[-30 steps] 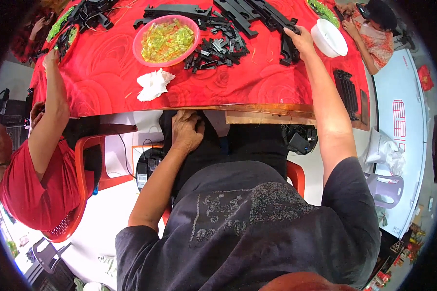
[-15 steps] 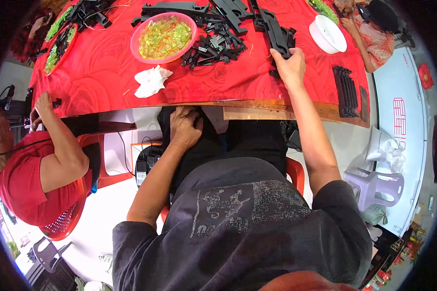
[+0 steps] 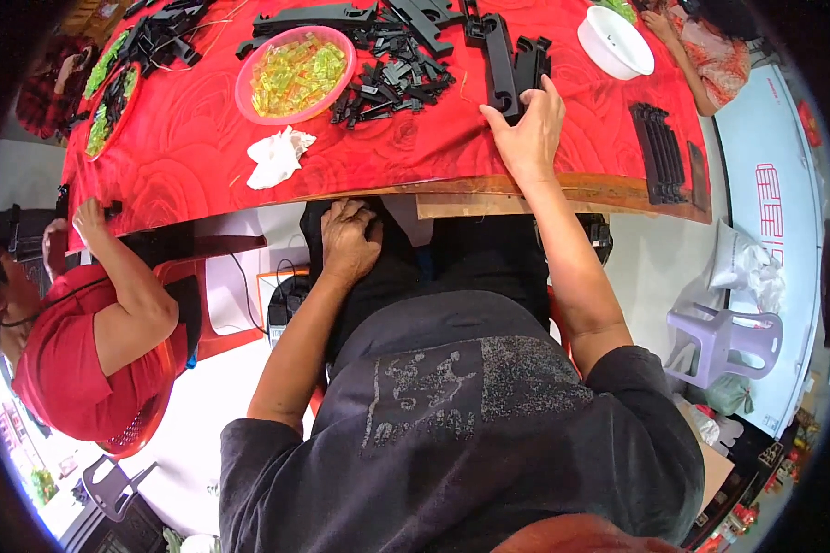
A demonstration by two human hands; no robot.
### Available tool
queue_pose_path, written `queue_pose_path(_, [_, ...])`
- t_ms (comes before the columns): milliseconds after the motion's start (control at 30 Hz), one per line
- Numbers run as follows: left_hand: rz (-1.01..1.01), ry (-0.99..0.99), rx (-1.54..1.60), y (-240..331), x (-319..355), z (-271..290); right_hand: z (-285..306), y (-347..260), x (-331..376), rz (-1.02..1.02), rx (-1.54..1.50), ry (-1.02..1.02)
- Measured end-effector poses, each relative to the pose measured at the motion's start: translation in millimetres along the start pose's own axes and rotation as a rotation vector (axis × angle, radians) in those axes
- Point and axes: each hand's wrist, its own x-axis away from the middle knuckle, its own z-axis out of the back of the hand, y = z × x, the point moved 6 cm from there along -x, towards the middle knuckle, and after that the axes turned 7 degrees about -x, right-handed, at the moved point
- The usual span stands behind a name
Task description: The person takes a small plastic piece from a bowl and inserts it into a black plastic frame, then presses and fits the components together by hand.
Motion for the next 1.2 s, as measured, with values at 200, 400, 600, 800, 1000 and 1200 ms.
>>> queue_pose_path(200, [0.033, -0.06, -0.007, -1, 0, -2, 16, 22, 2, -0.201, -0.245, 0.12])
queue_pose_path(400, [-0.002, -0.003, 0.033, 1, -2, 0, 27, 78, -1, -0.529, -0.711, 0.345])
queue_pose_path(600, [-0.014, -0.025, -0.007, -1, 0, 0, 41, 53, 11, -0.901, -1.448, 0.293])
queue_pose_path(800, [-0.052, -0.137, 0.042, 9, 0, 7, 30, 7, 49, -1.054, -1.756, -0.077])
queue_pose_path(1000, [0.165, -0.33, 0.848, 67, -20, 43, 36, -28, 82, -1.182, -1.835, -0.258])
queue_pose_path(1200, [0.22, -0.125, 1.107, 103, -65, 80, 44, -52, 110, -1.277, -1.821, -0.428])
